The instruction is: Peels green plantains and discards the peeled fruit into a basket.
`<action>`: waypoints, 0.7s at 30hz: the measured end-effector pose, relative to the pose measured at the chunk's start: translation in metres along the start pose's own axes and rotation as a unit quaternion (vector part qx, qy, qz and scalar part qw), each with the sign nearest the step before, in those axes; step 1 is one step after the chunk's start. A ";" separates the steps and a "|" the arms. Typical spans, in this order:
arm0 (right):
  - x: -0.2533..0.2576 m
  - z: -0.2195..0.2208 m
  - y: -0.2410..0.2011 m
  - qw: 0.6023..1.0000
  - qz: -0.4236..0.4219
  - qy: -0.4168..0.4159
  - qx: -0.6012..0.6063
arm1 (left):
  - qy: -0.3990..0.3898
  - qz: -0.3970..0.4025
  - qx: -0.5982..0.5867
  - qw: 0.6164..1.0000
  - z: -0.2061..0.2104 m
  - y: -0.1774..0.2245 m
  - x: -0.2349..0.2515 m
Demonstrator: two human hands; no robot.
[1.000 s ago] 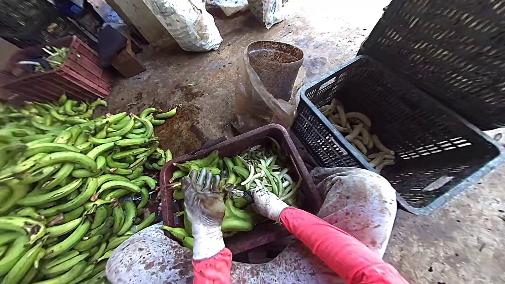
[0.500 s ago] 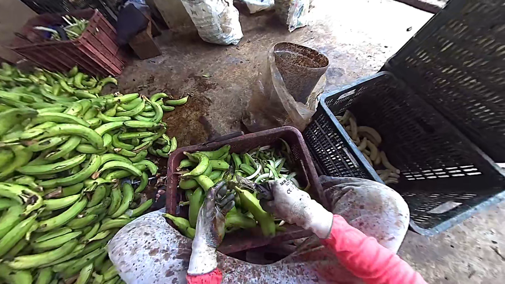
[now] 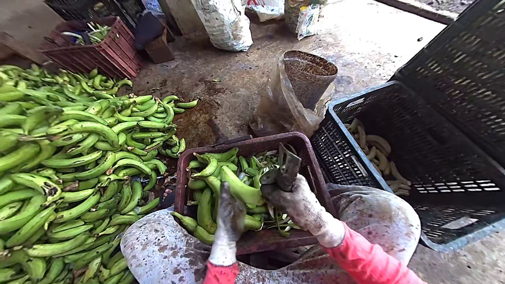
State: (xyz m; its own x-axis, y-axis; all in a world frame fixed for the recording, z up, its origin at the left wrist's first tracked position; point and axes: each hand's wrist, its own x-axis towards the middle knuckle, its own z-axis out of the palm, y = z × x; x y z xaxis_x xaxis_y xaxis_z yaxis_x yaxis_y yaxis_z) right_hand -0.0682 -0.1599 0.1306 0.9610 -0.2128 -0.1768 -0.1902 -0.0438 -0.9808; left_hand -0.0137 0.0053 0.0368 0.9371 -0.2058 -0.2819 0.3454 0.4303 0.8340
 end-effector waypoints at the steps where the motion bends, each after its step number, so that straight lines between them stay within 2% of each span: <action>1: -0.002 -0.001 0.003 0.999 -0.003 -0.019 0.036 | -0.026 -0.009 -0.102 0.994 0.014 -0.009 0.000; 3: 0.000 -0.013 0.011 0.995 -0.002 -0.093 0.027 | -0.054 -0.027 -0.289 0.955 0.028 -0.016 0.006; 4: 0.002 -0.022 0.016 0.992 -0.003 -0.122 -0.026 | -0.057 -0.039 -0.354 0.933 0.031 -0.017 0.013; 6: 0.004 -0.038 0.032 0.974 -0.003 -0.125 -0.191 | -0.045 -0.047 -0.398 0.915 0.029 -0.022 0.027; 8: 0.009 -0.044 0.049 0.937 -0.006 -0.117 -0.329 | -0.013 -0.032 -0.365 0.930 0.031 -0.024 0.037; 10: 0.011 -0.036 0.060 0.913 0.013 -0.123 -0.390 | -0.002 -0.020 -0.314 0.949 0.034 -0.031 0.039; 15: 0.015 -0.008 0.069 0.893 0.073 -0.176 -0.407 | -0.004 -0.020 -0.300 0.954 0.045 -0.052 0.037; 17: 0.015 -0.008 0.066 0.890 0.091 -0.187 -0.405 | -0.009 -0.022 -0.334 0.942 0.045 -0.062 0.041; 21: 0.018 -0.009 0.066 0.898 0.130 -0.177 -0.381 | -0.007 -0.034 -0.313 0.949 0.042 -0.075 0.042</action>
State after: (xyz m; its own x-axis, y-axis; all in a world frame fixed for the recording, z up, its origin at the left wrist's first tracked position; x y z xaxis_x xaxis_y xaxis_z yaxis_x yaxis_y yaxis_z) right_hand -0.0651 -0.1751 0.0632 0.8422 0.0058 -0.5391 -0.3701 -0.7209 -0.5859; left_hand -0.0025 -0.0727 -0.0174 0.9121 -0.2613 -0.3159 0.3717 0.8521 0.3684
